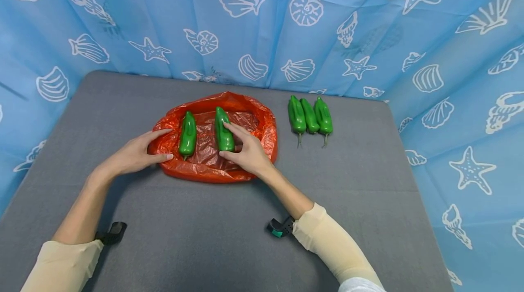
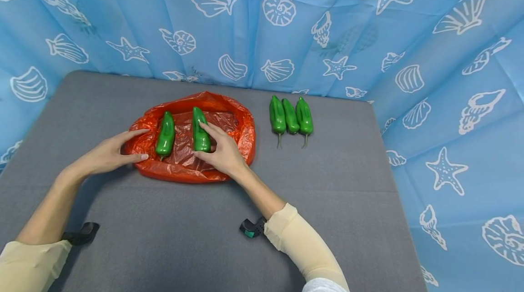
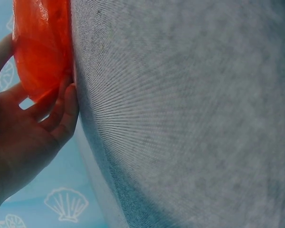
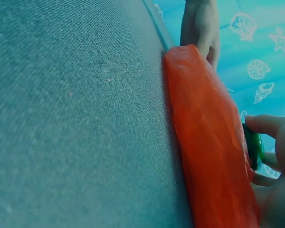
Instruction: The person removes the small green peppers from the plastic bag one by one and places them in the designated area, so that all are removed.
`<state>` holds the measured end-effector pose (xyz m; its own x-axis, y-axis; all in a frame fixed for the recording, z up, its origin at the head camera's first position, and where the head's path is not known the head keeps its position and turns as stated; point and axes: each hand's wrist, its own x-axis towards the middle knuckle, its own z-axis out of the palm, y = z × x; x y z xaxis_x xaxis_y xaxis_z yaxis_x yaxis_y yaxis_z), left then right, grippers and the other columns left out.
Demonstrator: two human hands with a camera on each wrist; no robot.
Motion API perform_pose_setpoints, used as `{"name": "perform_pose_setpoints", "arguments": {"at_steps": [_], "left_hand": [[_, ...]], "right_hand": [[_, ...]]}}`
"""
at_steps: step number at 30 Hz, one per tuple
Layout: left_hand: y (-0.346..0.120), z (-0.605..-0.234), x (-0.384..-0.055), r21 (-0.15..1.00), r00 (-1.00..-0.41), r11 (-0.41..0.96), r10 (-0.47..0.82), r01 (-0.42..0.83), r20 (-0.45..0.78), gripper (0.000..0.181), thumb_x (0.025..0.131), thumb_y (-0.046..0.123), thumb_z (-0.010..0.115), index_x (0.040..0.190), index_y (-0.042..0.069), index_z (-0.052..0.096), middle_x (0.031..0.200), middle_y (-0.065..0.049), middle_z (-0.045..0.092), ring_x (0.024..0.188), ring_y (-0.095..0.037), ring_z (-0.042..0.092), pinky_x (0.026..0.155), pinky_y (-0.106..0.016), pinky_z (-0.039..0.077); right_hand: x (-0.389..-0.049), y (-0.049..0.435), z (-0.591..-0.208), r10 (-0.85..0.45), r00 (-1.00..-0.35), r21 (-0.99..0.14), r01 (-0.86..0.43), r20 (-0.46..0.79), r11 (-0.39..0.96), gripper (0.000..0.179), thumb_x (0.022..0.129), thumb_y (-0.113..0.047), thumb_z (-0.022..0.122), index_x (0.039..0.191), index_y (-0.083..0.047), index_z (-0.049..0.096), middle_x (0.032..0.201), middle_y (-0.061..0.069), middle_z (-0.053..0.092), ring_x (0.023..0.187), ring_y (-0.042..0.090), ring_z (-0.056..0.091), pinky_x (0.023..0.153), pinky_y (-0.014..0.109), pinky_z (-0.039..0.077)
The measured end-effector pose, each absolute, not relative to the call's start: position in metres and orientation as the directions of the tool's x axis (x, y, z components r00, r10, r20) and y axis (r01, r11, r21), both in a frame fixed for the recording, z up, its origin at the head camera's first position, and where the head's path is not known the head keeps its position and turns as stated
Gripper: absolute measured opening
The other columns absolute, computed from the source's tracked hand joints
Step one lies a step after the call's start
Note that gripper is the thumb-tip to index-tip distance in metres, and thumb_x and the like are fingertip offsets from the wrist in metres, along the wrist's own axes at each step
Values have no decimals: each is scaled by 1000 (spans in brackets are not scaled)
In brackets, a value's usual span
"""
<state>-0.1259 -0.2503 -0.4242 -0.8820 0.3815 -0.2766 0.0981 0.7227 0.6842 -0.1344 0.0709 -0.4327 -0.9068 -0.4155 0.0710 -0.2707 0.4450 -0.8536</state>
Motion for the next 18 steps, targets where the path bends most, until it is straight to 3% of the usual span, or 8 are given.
{"name": "perform_pose_setpoints", "arguments": {"at_steps": [9, 18], "left_hand": [[-251, -424, -125, 685, -884, 721, 384, 105, -268, 82, 94, 41, 68, 155, 4, 28, 155, -36, 21, 137, -55, 29, 106, -70, 29], [-250, -424, -124, 684, -883, 722, 383, 104, -270, 81, 94, 40, 68, 155, 4, 28, 155, -36, 20, 139, -56, 24, 108, -70, 25]], "right_hand": [[-129, 84, -430, -410, -907, -880, -267, 93, 393, 75, 83, -8, 81, 149, -14, 46, 154, 11, 39, 103, 25, 66, 84, 25, 56], [-125, 100, -428, -393, -912, -882, -276, 116, 382, 73, 84, -8, 79, 148, -14, 47, 151, 8, 42, 99, 26, 65, 82, 33, 58]]}}
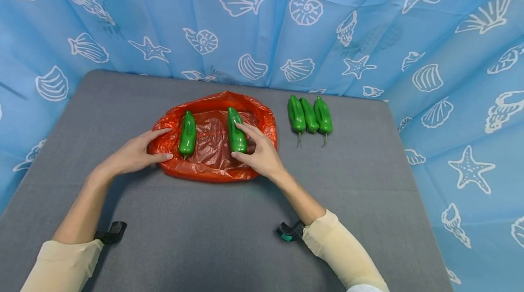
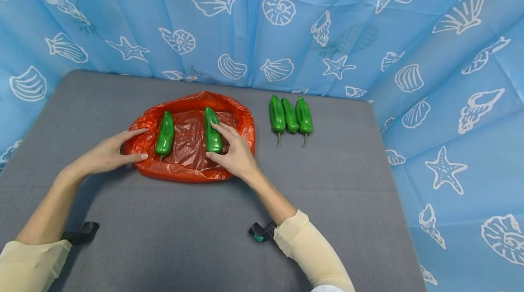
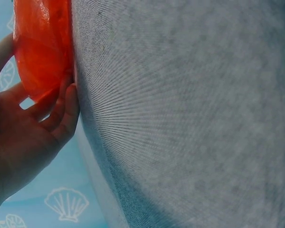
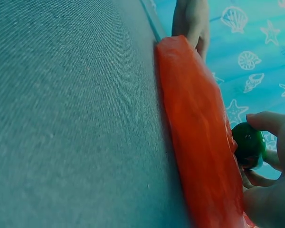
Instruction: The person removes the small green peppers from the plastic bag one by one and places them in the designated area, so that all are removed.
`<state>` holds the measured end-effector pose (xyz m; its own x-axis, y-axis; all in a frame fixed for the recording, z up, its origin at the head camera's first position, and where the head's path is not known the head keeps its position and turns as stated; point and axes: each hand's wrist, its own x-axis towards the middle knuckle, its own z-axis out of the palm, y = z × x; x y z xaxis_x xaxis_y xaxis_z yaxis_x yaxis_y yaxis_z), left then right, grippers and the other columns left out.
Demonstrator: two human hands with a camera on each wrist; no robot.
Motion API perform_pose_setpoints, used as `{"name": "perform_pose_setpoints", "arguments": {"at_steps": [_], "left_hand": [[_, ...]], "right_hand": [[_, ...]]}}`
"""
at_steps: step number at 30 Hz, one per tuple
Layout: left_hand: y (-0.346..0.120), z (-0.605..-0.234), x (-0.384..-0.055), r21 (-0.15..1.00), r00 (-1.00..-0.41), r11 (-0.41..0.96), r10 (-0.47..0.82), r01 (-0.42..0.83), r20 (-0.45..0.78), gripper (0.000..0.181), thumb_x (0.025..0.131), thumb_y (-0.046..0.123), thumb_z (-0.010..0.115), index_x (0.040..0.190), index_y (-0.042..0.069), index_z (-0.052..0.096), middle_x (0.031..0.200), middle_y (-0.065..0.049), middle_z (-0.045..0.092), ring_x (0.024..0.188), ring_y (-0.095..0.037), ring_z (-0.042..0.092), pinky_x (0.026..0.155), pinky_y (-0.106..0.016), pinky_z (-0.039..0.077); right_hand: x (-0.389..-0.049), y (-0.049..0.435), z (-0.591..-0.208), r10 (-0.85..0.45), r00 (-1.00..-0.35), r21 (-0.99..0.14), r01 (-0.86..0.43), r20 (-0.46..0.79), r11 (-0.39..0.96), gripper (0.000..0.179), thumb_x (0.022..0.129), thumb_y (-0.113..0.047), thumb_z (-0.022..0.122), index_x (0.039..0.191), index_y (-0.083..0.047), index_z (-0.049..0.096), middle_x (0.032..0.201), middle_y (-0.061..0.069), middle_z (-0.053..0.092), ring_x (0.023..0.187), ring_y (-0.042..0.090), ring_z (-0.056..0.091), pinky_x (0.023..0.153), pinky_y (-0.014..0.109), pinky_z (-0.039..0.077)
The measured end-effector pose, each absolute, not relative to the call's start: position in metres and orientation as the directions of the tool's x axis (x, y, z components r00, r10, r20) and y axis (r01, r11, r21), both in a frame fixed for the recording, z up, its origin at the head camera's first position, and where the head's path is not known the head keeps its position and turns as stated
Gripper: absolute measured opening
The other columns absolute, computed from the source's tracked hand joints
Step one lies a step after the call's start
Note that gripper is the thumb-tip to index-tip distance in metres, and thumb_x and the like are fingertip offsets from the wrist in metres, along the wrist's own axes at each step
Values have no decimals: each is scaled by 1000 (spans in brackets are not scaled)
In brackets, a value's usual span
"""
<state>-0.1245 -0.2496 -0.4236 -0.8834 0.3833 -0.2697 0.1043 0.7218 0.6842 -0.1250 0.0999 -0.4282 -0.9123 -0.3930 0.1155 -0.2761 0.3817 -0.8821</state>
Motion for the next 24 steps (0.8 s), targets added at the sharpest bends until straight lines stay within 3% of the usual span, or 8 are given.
{"name": "perform_pose_setpoints", "arguments": {"at_steps": [11, 19, 24], "left_hand": [[-251, -426, -125, 682, -884, 723, 386, 111, -265, 82, 94, 41, 68, 155, 3, 28, 154, -35, 23, 136, -55, 30, 106, -69, 29], [-251, -426, -125, 686, -882, 720, 386, 105, -270, 82, 95, 40, 68, 155, 3, 28, 155, -35, 23, 136, -54, 31, 106, -69, 30], [-251, -426, -125, 687, -881, 719, 387, 103, -272, 81, 95, 39, 68, 155, 3, 27, 155, -35, 22, 138, -55, 27, 107, -70, 27]], "right_hand": [[-121, 116, -427, -372, -917, -889, -284, 142, 359, 74, 83, -4, 79, 149, -14, 47, 152, 9, 41, 100, 30, 63, 82, 40, 58], [-105, 125, -394, -341, -928, -915, -261, 149, 309, 70, 81, 9, 74, 144, 6, 45, 148, 25, 41, 111, 43, 58, 91, 53, 53], [-112, 139, -413, -335, -932, -921, -246, 140, 302, 73, 82, 8, 75, 148, 0, 44, 150, 20, 41, 110, 40, 60, 90, 49, 54]]}}
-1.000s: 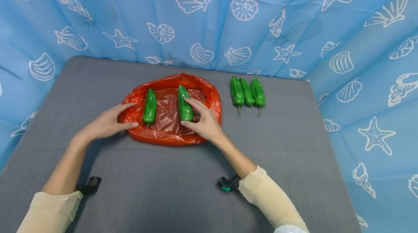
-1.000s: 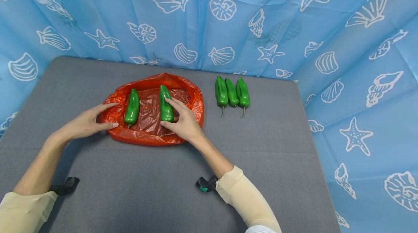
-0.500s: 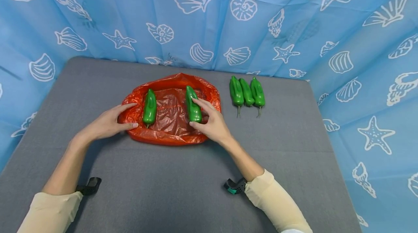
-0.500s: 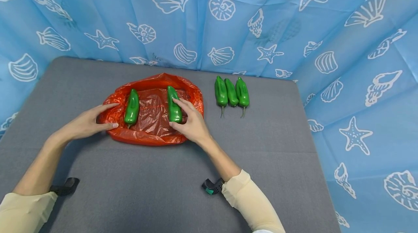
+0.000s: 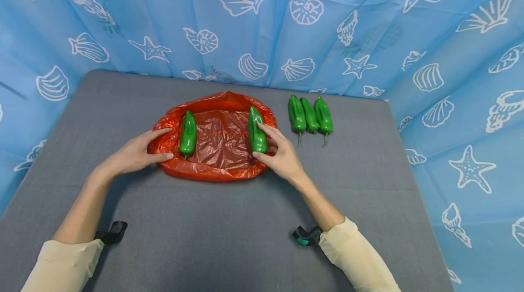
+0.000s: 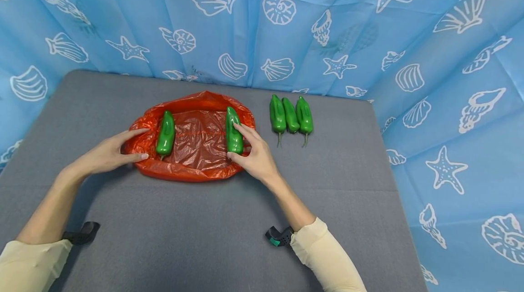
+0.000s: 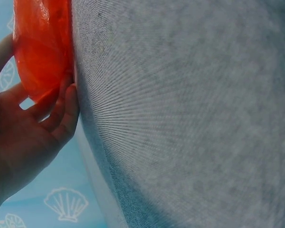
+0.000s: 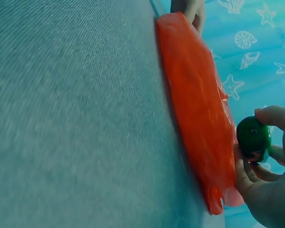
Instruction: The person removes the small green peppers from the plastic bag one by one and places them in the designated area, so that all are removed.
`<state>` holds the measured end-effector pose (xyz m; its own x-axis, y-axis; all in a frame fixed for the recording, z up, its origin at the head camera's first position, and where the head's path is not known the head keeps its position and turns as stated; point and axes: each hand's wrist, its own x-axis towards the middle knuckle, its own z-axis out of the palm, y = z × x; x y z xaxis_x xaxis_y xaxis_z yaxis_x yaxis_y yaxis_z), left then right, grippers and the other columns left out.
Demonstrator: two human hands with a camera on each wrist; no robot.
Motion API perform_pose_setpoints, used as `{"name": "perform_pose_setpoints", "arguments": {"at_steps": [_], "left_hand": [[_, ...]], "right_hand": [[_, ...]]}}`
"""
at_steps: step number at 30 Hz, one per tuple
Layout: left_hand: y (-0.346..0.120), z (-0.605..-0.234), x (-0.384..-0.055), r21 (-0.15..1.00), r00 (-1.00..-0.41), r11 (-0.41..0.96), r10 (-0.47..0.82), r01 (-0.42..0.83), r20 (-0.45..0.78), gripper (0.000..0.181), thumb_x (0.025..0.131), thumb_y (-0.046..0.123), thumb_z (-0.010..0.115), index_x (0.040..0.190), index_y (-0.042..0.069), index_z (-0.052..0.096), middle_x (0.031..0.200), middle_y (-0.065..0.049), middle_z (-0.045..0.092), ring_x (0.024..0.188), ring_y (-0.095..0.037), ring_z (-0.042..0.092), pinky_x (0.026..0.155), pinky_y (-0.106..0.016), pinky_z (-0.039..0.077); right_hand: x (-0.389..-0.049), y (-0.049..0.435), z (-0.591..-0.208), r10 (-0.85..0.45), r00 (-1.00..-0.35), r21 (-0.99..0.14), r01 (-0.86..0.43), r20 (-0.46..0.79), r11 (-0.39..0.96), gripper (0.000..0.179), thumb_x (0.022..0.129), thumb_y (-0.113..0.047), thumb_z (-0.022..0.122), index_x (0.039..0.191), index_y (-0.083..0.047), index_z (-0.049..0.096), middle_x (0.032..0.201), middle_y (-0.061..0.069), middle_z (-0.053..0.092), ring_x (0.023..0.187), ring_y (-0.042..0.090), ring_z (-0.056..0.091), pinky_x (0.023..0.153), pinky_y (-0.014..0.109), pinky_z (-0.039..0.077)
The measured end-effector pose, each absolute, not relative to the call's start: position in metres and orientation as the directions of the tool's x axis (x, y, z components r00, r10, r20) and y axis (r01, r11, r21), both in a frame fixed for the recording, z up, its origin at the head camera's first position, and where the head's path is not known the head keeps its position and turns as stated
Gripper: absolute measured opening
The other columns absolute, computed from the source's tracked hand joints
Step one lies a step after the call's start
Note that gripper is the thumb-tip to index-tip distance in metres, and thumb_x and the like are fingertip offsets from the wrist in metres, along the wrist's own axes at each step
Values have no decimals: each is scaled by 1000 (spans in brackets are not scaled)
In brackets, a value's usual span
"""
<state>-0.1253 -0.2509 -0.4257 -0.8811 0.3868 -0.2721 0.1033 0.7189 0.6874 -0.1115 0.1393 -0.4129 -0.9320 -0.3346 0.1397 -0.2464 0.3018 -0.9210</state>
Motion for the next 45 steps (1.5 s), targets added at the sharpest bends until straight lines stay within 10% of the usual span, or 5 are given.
{"name": "perform_pose_setpoints", "arguments": {"at_steps": [22, 45], "left_hand": [[-250, -427, -125, 684, -883, 721, 387, 111, -265, 81, 94, 40, 68, 155, 3, 29, 155, -35, 24, 138, -54, 28, 107, -69, 28], [-252, -426, -125, 682, -883, 725, 381, 101, -274, 81, 95, 41, 68, 155, 3, 28, 155, -36, 21, 139, -55, 25, 108, -70, 26]], "right_hand": [[-100, 190, -425, -263, -960, -905, -193, 94, 379, 73, 85, -2, 78, 149, -19, 46, 151, 4, 44, 117, 29, 60, 95, 37, 52], [-73, 210, -387, -219, -974, -875, -152, 54, 460, 70, 85, 4, 75, 147, -1, 45, 148, 21, 45, 111, 39, 61, 94, 52, 51]]}}
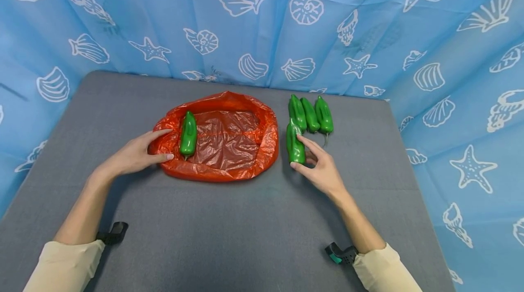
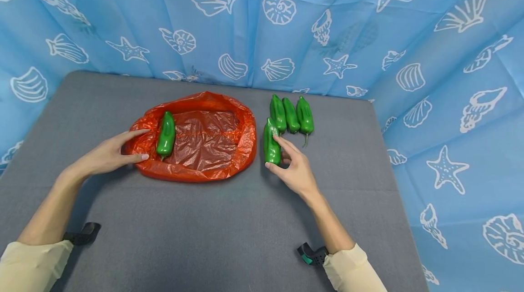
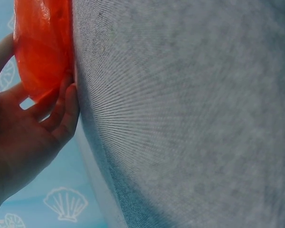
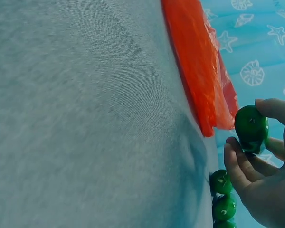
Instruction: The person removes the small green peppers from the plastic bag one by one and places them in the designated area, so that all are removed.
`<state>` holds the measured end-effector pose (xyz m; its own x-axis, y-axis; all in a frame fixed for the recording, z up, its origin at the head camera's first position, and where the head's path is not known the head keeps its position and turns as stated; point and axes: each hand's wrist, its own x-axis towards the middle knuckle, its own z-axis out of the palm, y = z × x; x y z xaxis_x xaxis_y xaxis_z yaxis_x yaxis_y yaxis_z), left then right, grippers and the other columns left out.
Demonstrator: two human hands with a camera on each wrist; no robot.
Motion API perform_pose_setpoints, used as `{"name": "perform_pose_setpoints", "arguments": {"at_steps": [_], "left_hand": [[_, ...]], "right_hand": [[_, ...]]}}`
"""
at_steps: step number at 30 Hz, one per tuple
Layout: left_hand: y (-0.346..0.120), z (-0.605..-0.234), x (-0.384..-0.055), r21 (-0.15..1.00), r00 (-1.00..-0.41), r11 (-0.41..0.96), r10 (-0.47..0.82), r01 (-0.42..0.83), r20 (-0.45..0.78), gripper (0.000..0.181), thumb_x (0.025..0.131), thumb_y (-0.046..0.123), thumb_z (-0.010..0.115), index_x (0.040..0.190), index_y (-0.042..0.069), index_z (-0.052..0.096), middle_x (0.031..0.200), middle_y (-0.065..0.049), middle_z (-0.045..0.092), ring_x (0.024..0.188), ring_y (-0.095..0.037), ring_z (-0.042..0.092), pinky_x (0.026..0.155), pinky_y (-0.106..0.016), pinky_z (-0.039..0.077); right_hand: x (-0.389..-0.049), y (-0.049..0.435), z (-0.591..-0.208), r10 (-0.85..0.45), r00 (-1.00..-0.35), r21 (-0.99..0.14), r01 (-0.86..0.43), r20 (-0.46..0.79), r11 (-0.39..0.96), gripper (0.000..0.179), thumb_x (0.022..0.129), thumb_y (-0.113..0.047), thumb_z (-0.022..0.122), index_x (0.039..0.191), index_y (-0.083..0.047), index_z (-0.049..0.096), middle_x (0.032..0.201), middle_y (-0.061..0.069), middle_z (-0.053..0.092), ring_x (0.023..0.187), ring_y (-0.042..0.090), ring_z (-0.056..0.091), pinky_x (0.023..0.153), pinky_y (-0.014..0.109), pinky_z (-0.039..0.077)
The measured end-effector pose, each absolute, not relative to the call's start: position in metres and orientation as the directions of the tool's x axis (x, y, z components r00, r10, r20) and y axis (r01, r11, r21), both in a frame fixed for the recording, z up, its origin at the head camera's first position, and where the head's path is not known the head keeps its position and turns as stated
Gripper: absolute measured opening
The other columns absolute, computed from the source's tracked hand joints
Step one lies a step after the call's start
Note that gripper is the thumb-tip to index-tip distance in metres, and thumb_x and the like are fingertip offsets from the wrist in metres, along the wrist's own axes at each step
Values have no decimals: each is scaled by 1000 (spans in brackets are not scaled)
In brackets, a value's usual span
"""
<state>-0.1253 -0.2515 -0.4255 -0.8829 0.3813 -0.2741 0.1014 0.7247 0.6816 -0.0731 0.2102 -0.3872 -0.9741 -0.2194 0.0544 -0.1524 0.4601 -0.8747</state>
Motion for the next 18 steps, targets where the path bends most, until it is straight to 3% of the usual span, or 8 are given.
{"name": "perform_pose_setpoints", "arguments": {"at_steps": [5, 18], "left_hand": [[-251, -426, -126, 682, -881, 724, 385, 104, -274, 80, 95, 40, 68, 155, 3, 29, 155, -35, 21, 139, -55, 24, 108, -70, 25], [-252, -428, -127, 682, -883, 724, 385, 108, -269, 82, 94, 41, 68, 155, 4, 29, 155, -36, 21, 139, -56, 24, 108, -70, 25]], "right_hand": [[-69, 218, -389, -203, -979, -874, -126, 32, 470, 70, 85, 2, 76, 148, -1, 44, 148, 20, 46, 106, 38, 63, 90, 46, 53], [-64, 240, -398, -156, -988, -873, -64, -14, 484, 71, 87, 3, 73, 150, 0, 40, 147, 26, 44, 110, 41, 61, 83, 16, 52]]}}
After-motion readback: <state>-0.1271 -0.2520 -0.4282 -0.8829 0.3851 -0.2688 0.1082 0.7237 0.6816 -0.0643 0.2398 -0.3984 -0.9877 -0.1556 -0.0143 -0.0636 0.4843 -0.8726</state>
